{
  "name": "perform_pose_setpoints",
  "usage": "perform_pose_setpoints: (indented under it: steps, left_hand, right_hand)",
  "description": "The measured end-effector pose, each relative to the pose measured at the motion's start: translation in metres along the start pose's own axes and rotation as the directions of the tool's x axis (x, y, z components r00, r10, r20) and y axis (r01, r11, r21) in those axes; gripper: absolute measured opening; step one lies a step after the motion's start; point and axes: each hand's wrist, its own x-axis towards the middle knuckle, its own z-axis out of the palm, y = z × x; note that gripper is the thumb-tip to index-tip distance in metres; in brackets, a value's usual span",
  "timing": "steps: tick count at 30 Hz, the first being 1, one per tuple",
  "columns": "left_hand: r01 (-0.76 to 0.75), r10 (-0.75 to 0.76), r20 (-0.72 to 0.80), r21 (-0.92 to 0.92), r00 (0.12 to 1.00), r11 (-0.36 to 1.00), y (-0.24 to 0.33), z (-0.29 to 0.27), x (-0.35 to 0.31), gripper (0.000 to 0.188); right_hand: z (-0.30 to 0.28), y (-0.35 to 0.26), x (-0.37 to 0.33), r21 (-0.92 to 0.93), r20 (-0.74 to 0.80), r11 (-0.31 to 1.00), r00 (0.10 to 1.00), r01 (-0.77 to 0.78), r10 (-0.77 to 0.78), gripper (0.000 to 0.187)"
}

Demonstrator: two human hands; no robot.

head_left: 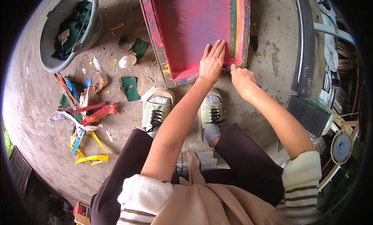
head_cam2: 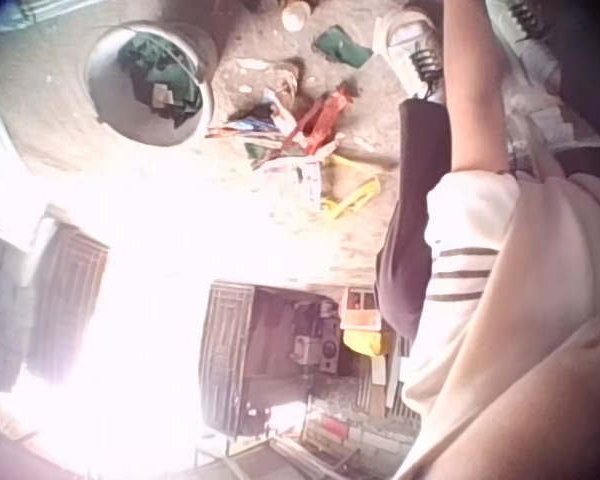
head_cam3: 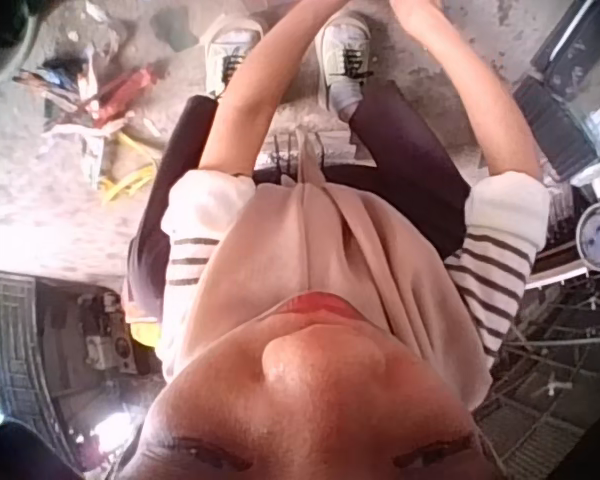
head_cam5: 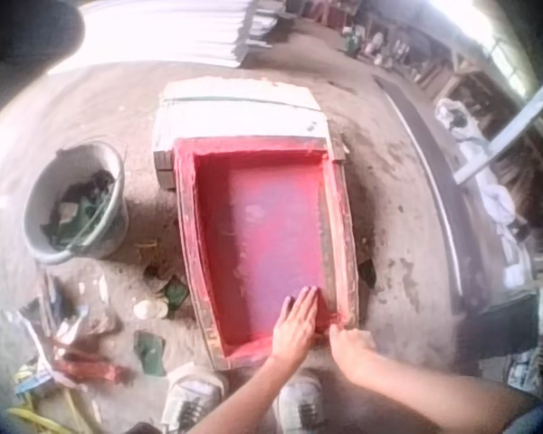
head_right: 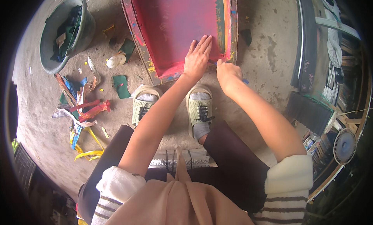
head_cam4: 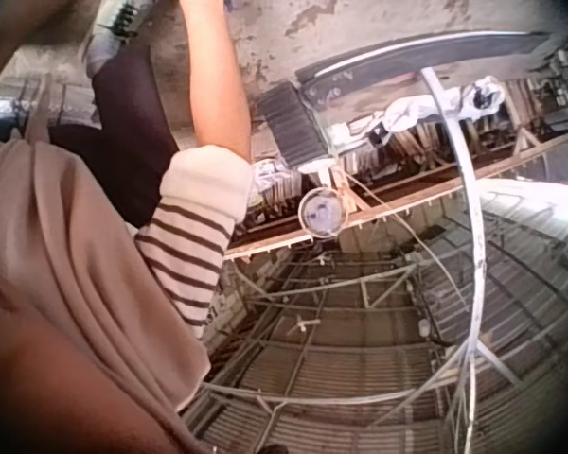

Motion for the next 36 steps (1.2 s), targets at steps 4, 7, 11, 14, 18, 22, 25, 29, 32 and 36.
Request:
perform_pose_setpoints:
  steps: [4, 7, 11, 14, 18, 22, 25, 29, 32, 36]
  left_hand:
    - [0.007, -0.007, -0.012, 0.007, 1.0, 1.0, -0.002, 0.001, -0.001, 0.054]
    - [0.001, 0.0, -0.017, 0.024, 1.0, 1.0, -0.002, 0.002, -0.002, 0.053]
    - [-0.008, 0.008, -0.02, 0.009, 1.0, 1.0, 0.0, 0.002, 0.001, 0.053]
    - [-0.01, 0.01, 0.003, 0.055, 1.0, 0.998, -0.001, 0.002, 0.002, 0.055]
    - [-0.084, 0.083, 0.034, 0.049, 0.996, 0.995, -0.013, -0.002, 0.003, 0.061]
    - [-0.125, 0.121, 0.057, 0.078, 0.991, 0.989, -0.024, 0.003, 0.007, 0.06]
    - [-0.106, 0.089, 0.114, 0.155, 0.989, 0.982, -0.013, 0.002, 0.01, 0.068]
    - [-0.069, 0.031, 0.184, 0.204, 0.983, 0.977, -0.004, -0.007, 0.01, 0.07]
    - [-0.077, 0.028, 0.194, 0.249, 0.981, 0.966, -0.003, -0.009, 0.011, 0.065]
    - [-0.079, 0.029, 0.185, 0.268, 0.982, 0.96, -0.003, -0.007, 0.013, 0.065]
  right_hand:
    - [0.011, 0.009, -0.003, 0.313, -0.091, 0.95, 0.995, -0.001, 0.031, 0.034]
    - [0.017, 0.014, 0.002, 0.416, -0.085, 0.91, 0.996, 0.005, 0.034, 0.036]
    - [0.031, 0.02, 0.01, 0.449, -0.132, 0.893, 0.99, 0.013, 0.052, 0.036]
    - [0.023, 0.021, 0.011, 0.367, -0.092, 0.93, 0.996, 0.023, 0.012, 0.034]
    - [0.001, 0.015, 0.001, 0.044, -0.101, 0.995, 0.991, 0.089, -0.084, 0.029]
    - [-0.006, 0.01, -0.005, -0.146, -0.114, 0.983, 0.986, 0.108, -0.125, 0.026]
    - [-0.002, 0.011, -0.006, -0.208, -0.107, 0.973, 0.987, 0.098, -0.122, 0.026]
    - [0.009, 0.011, -0.008, -0.234, -0.13, 0.969, 0.985, 0.083, -0.115, 0.027]
    - [0.012, 0.007, -0.007, -0.268, -0.163, 0.962, 0.982, 0.047, -0.093, 0.028]
    - [0.004, 0.002, -0.003, -0.218, -0.104, 0.976, 0.994, 0.013, -0.036, 0.023]
